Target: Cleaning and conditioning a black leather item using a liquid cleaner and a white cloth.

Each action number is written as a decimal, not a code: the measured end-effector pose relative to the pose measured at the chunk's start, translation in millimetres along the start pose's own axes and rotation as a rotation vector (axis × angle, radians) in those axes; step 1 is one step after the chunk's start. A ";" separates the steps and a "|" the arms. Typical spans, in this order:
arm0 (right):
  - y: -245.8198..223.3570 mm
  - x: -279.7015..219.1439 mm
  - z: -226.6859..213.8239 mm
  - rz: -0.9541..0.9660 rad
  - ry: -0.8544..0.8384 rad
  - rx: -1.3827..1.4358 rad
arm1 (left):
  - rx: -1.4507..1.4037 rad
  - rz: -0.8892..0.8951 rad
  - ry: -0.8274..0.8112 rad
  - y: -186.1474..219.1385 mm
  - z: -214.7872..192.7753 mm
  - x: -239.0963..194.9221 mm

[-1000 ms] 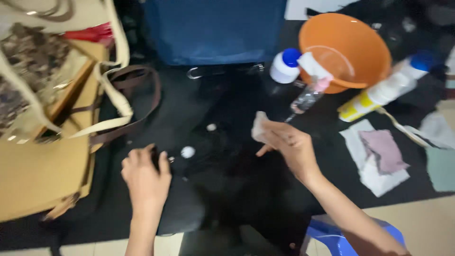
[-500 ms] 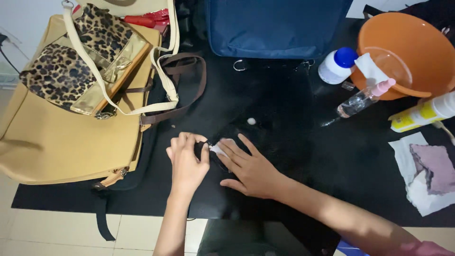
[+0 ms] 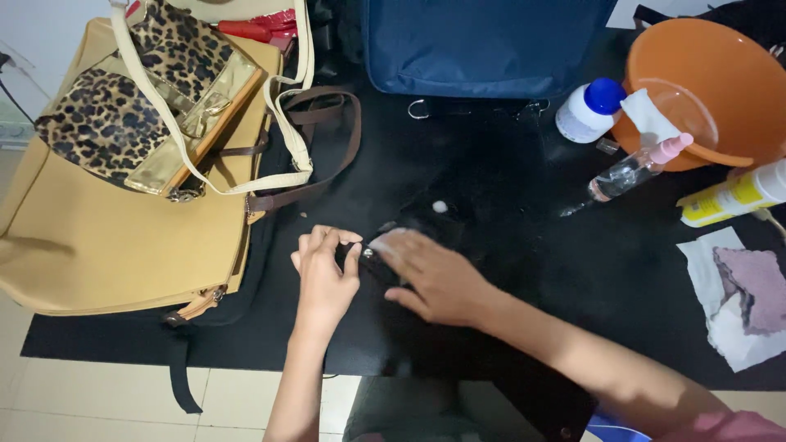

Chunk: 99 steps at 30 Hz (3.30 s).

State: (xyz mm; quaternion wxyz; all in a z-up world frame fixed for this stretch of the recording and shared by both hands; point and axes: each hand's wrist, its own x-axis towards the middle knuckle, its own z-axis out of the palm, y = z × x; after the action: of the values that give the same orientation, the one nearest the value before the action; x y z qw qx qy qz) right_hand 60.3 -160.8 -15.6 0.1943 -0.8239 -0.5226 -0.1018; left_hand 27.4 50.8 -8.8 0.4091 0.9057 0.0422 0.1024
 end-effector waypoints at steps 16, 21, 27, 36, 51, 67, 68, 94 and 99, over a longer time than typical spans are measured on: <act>29.0 5.7 4.0 -0.052 0.150 -0.056 | 0.086 0.025 -0.008 -13.3 9.0 -2.3; -6.7 14.4 -8.8 -0.050 -0.007 0.274 | 0.241 0.071 0.022 -14.0 13.7 -5.7; 39.1 -9.7 0.4 -0.163 0.118 0.036 | 0.259 -0.010 -0.037 -2.3 9.4 -1.1; 9.6 3.4 -21.6 -0.201 0.088 0.292 | 0.279 0.004 -0.017 5.5 5.7 -3.2; 35.7 3.8 -18.7 -0.251 0.026 0.315 | 0.230 -0.018 -0.003 -1.7 9.8 -0.9; 35.5 9.0 -0.2 -0.206 0.080 0.086 | -0.007 -0.011 0.166 -5.2 5.8 -4.6; 27.5 7.5 -1.7 -0.211 0.060 0.167 | -0.001 -0.008 0.142 -3.7 5.0 -5.2; 94.0 -30.9 -44.0 -0.011 0.041 -0.048 | 0.115 -0.025 -0.283 34.4 -21.8 -3.3; 50.3 -39.3 -53.2 -0.073 -0.091 0.260 | 0.121 -0.005 -0.289 29.1 -20.9 -3.8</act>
State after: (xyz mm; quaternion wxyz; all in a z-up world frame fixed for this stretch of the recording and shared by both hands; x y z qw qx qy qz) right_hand 90.5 -234.8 7.2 0.2716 -0.7760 -0.5693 -0.0028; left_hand 18.9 46.2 25.9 0.3560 0.9339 -0.0087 -0.0328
